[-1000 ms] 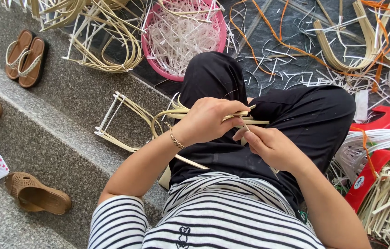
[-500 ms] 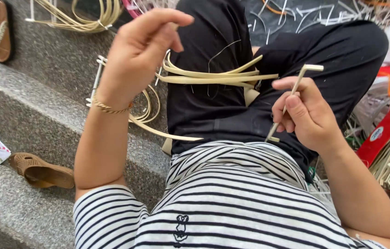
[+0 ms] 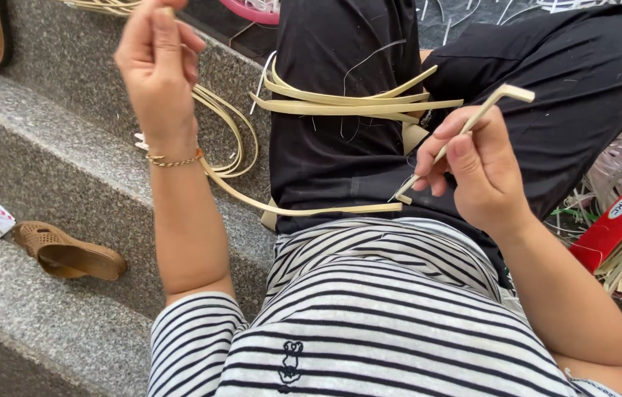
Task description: The recorder uses thin bamboo strips and white plastic ties to construct a curved bamboo frame, possibly for furniture or decor.
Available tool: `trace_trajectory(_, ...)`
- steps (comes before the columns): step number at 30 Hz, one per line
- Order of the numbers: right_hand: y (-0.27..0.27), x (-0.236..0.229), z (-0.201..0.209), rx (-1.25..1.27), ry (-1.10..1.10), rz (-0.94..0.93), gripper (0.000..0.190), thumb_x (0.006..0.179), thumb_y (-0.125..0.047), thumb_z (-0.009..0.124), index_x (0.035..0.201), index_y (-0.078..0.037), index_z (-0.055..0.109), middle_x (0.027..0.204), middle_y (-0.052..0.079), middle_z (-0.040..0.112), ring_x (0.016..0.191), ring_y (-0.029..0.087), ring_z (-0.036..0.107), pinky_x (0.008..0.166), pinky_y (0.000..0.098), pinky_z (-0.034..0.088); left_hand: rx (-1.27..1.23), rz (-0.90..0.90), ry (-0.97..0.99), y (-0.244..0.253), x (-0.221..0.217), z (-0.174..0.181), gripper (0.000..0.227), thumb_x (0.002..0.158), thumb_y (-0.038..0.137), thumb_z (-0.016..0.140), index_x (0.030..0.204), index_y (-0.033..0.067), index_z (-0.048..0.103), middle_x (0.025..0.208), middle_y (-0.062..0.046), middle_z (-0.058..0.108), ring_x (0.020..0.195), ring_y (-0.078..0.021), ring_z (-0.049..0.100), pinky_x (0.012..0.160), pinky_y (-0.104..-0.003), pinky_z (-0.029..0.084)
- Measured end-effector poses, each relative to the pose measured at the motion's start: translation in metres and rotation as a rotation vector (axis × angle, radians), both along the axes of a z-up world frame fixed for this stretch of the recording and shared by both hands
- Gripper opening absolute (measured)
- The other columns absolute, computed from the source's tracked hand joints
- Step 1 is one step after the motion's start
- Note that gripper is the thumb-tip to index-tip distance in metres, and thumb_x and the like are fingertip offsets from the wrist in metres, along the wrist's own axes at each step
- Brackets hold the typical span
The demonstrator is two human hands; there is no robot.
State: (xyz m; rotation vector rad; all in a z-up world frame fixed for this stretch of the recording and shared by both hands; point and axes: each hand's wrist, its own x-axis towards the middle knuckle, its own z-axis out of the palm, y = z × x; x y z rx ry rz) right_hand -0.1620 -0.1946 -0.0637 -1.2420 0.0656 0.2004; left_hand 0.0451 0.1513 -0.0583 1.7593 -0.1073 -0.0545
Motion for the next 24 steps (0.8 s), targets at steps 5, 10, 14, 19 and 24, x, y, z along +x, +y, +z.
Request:
trace_trajectory(5, 0.001, 0.005, 0.004, -0.001, 0.057, 0.057, 0.019, 0.118, -0.026, 0.040, 0.124, -0.009, 0.044, 0.094, 0.009, 0.064, 0.072, 0.009, 0.060, 0.067, 0.0226, 0.051, 0.020, -0.133, -0.067, -0.011, -0.003, -0.006, 0.026, 0.120, 0.020, 0.053, 0.109, 0.0017, 0.069, 0.077, 0.000, 0.062, 0.054, -0.0024, 0.044, 0.047, -0.018, 0.030)
trace_trajectory(10, 0.011, 0.009, 0.009, -0.084, 0.076, 0.136, 0.019, 0.115, -0.025, 0.041, 0.119, -0.008, 0.047, 0.087, 0.007, 0.064, 0.066, 0.008, 0.057, 0.061, 0.0215, 0.050, 0.047, -0.253, -0.113, -0.028, -0.001, 0.005, 0.039, 0.125, 0.018, 0.053, 0.093, -0.0019, 0.066, 0.071, 0.000, 0.056, 0.057, -0.0043, 0.043, 0.051, -0.020, 0.030)
trace_trajectory(14, 0.015, 0.007, 0.007, -0.174, 0.108, 0.236, 0.017, 0.112, -0.022, 0.040, 0.116, -0.008, 0.048, 0.083, 0.003, 0.064, 0.062, 0.006, 0.057, 0.060, 0.0207, 0.051, 0.107, -0.279, -0.099, -0.052, -0.003, 0.019, 0.034, 0.118, 0.017, 0.053, 0.092, -0.0007, 0.065, 0.081, -0.002, 0.065, 0.054, -0.0027, 0.041, 0.049, -0.020, 0.028)
trace_trajectory(19, 0.022, 0.003, 0.000, -0.257, 0.178, 0.311, 0.015, 0.110, -0.020, 0.041, 0.114, -0.008, 0.050, 0.078, 0.002, 0.066, 0.059, 0.007, 0.057, 0.059, 0.0211, 0.051, 0.179, -0.420, -0.222, -0.108, -0.038, 0.038, 0.015, 0.113, 0.015, 0.056, 0.106, 0.0024, 0.059, 0.094, -0.005, 0.073, 0.069, -0.0054, 0.064, 0.060, -0.020, 0.051)
trace_trajectory(24, 0.024, -0.001, -0.009, -0.269, 0.279, 0.307, 0.020, 0.108, -0.023, 0.041, 0.112, -0.008, 0.053, 0.075, 0.002, 0.066, 0.057, 0.008, 0.060, 0.056, 0.0226, 0.051, 0.266, -0.748, -0.212, -0.145, -0.066, 0.050, 0.009, 0.103, 0.015, 0.068, 0.111, 0.0094, 0.067, 0.100, -0.005, 0.075, 0.092, -0.0206, 0.077, 0.079, -0.030, 0.061)
